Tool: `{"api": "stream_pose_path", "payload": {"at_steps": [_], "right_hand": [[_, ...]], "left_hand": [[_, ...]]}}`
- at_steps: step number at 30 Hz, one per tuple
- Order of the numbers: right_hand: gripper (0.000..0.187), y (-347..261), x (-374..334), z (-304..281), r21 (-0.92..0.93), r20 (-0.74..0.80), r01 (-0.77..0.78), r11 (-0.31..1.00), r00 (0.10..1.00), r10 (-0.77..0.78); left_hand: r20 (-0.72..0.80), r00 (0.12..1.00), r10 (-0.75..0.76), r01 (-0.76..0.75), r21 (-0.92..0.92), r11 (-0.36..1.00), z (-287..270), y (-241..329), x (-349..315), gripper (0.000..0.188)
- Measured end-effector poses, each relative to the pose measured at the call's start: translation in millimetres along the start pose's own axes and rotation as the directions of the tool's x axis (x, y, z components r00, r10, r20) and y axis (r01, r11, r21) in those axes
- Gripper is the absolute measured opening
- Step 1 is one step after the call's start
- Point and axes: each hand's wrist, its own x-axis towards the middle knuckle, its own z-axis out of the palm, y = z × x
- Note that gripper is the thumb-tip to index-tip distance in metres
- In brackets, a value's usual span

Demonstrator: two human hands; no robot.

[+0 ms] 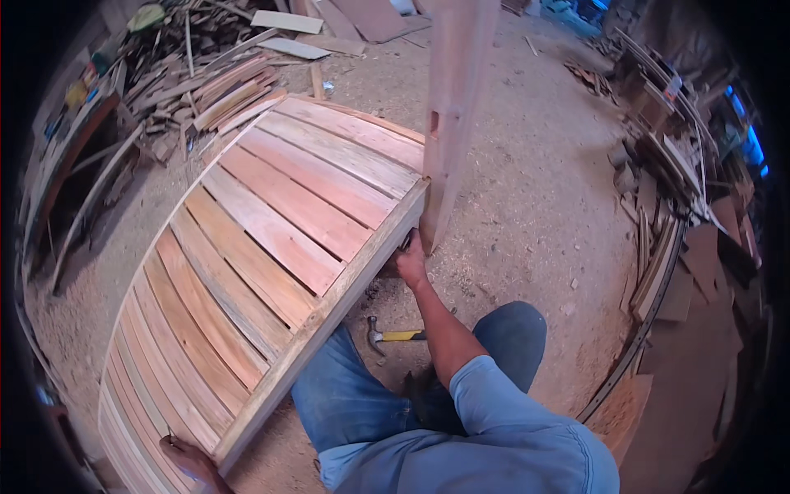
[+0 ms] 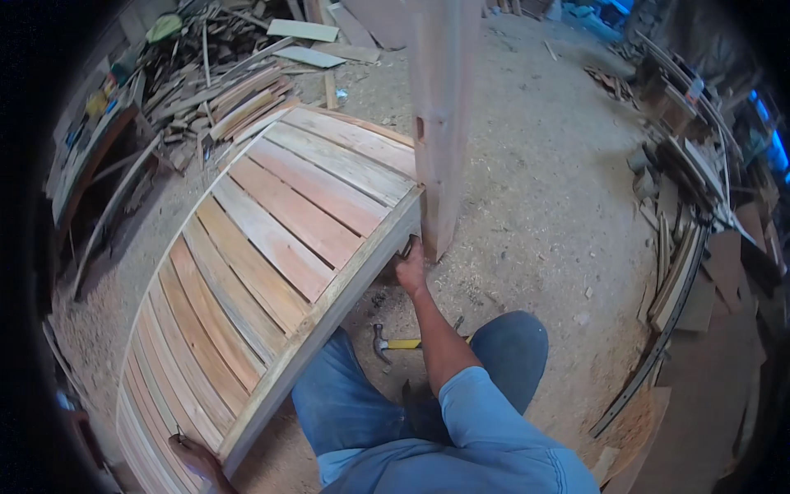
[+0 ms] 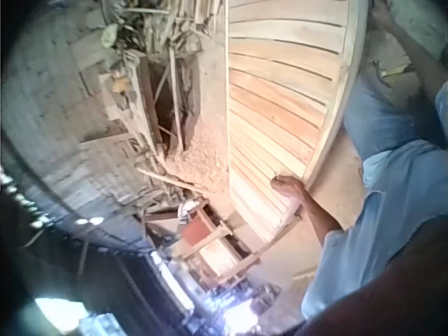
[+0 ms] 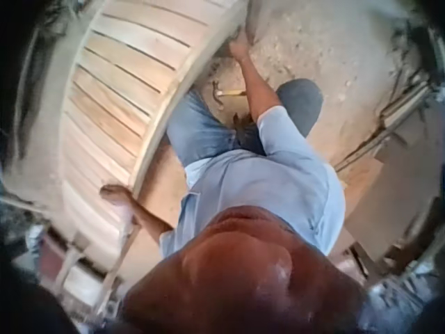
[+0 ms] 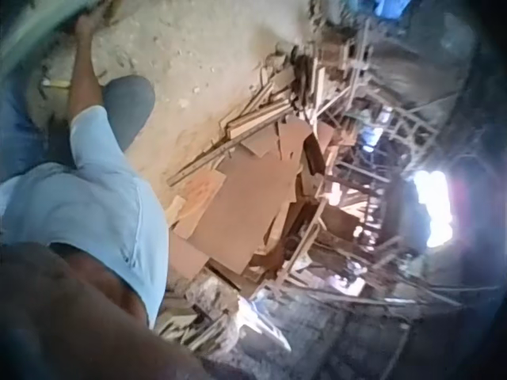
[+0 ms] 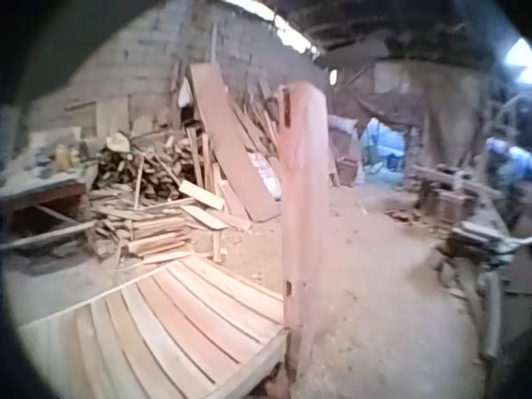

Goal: Assembling a wooden furniture piece by hammering slats onto a frame and smoothing the surface with an electric planer.

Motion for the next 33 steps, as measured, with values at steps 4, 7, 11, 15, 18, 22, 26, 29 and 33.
{"api": "stream_pose_path", "payload": {"at_steps": [4, 7, 11, 15, 18, 22, 26, 29, 33], "right_hand": [[0.073, 26.7, 13.2, -21.9, -0.178, -0.078, 0.07, 0.982, 0.993, -0.085], [0.07, 18.8, 9.4, -11.7, -0.214, -0.135, 0.057, 0.975, 0.987, -0.087], [0.065, -15.7, -10.3, 4.3, -0.387, -0.12, -0.146, 0.91, 0.987, 0.107], [0.059, -20.8, -20.1, -0.4, -0.476, -0.148, -0.05, 0.878, 0.989, -0.024], [0.048, -7.4, -18.1, -17.4, -0.477, -0.102, -0.047, 0.878, 0.995, -0.002], [0.042, -17.6, -38.5, 19.1, 0.18, -0.158, -0.23, 0.956, 0.953, 0.259], [0.045, 44.3, -16.2, -24.6, -0.114, -0.28, -0.059, 0.992, 0.96, 0.025], [0.048, 66.3, -3.2, -46.7, 0.016, -0.312, -0.06, 0.998, 0.948, 0.062], [0.053, 2.8, -29.0, 25.1, -0.086, -0.029, -0.123, 0.989, 0.992, 0.121]], "left_hand": [[0.106, 0.991, 0.082, -0.012, -0.535, 0.845, 12.6, 169.2, 11.7, 0.029], [0.016, 0.956, 0.292, -0.175, -0.77, 0.614, 36.0, 283.2, 27.0, 0.028], [0.14, 0.872, 0.47, -0.159, -0.825, 0.542, 32.9, 420.5, 37.1, 0.023], [0.034, 0.703, 0.71, -0.213, -0.943, 0.257, 37.2, 547.2, 27.3, 0.014], [-0.073, 0.551, 0.831, -0.299, -0.947, 0.116, 57.5, 629.7, 18.0, 0.014], [-0.041, 0.485, 0.874, -0.35, -0.925, 0.151, 89.8, 654.1, 17.7, 0.014], [-0.014, 0.474, 0.881, -0.246, -0.962, 0.118, 85.7, 673.5, 3.4, 0.014], [-0.012, 0.471, 0.882, -0.204, -0.974, 0.096, 77.5, 687.2, -5.0, 0.013], [0.08, 0.5, 0.862, -0.296, -0.92, 0.257, 113.1, 644.1, 31.4, 0.012]]}}
